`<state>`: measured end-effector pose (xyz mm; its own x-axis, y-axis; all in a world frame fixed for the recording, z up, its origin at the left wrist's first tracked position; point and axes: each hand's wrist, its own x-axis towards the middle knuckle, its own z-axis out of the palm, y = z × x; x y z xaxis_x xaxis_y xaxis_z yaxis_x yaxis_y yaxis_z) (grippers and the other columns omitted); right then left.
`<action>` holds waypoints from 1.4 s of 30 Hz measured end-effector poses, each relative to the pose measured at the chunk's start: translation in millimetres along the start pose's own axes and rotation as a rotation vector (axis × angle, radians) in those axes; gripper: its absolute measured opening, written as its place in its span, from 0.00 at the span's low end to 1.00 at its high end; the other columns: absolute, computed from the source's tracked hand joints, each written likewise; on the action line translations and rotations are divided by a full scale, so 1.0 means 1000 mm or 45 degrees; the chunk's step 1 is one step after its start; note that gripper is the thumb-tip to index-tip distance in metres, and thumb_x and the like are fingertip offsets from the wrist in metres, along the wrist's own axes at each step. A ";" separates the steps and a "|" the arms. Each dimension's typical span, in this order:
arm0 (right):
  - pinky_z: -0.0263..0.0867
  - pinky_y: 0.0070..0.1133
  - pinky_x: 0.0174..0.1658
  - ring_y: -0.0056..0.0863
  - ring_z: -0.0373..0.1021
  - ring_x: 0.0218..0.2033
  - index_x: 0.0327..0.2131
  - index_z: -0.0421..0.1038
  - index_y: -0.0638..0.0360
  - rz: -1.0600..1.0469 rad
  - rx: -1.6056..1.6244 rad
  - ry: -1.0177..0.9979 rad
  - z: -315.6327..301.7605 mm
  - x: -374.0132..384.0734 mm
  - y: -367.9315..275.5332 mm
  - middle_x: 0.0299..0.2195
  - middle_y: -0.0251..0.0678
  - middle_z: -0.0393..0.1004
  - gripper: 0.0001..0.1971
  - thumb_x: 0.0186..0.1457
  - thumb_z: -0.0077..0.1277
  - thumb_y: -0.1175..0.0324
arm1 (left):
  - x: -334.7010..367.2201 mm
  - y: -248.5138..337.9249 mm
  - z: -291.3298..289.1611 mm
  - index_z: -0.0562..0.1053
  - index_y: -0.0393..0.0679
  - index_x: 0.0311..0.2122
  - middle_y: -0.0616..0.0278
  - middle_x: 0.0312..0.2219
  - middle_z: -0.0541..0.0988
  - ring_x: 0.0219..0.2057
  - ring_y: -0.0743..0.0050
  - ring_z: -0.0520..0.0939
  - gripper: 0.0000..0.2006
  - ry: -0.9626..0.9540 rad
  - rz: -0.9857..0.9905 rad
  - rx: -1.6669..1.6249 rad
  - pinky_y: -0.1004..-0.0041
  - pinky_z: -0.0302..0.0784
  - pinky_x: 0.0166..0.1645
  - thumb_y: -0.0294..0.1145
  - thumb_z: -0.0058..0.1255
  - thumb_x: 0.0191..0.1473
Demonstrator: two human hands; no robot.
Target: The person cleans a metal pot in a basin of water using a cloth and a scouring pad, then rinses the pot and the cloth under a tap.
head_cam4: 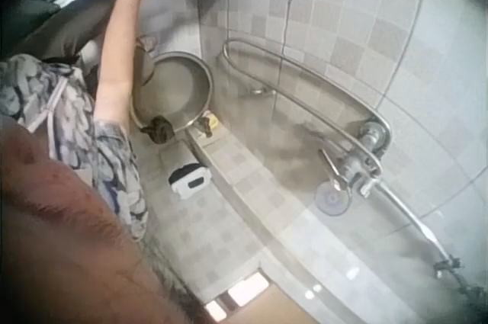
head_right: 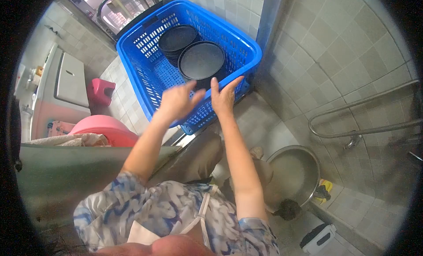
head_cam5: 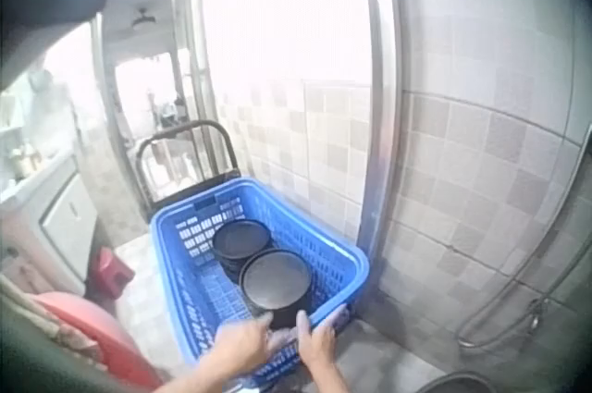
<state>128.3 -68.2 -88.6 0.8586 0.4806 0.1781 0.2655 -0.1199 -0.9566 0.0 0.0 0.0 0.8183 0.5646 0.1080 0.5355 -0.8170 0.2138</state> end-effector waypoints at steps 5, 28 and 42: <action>0.53 0.34 0.55 0.59 0.56 0.52 0.56 0.19 0.77 0.098 -0.115 0.012 0.013 -0.008 -0.014 0.51 0.74 0.50 0.48 0.53 0.46 0.57 | -0.038 -0.014 0.030 0.69 0.37 0.44 0.50 0.20 0.77 0.23 0.53 0.79 0.26 0.137 0.029 -0.066 0.61 0.75 0.29 0.51 0.49 0.49; 0.56 0.35 0.52 0.54 0.61 0.48 0.58 0.43 0.68 0.030 -0.067 -0.523 0.099 0.002 0.031 0.48 0.62 0.61 0.37 0.51 0.47 0.58 | 0.073 -0.145 0.020 0.72 0.44 0.36 0.46 0.25 0.78 0.30 0.47 0.79 0.22 0.040 -0.298 0.154 0.57 0.74 0.35 0.55 0.44 0.52; 0.60 0.32 0.49 0.50 0.62 0.47 0.54 0.53 0.67 -0.009 -0.284 -0.491 0.004 -0.046 0.039 0.45 0.58 0.63 0.29 0.50 0.48 0.65 | 0.139 -0.203 0.030 0.71 0.46 0.44 0.48 0.37 0.77 0.40 0.51 0.78 0.29 0.127 -0.431 0.260 0.60 0.72 0.44 0.61 0.37 0.52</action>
<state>97.0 -91.3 -135.7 0.6414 0.7660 0.0445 0.3951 -0.2801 -0.8749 11.4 240.3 -57.8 0.5698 0.8060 0.1605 0.8098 -0.5839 0.0574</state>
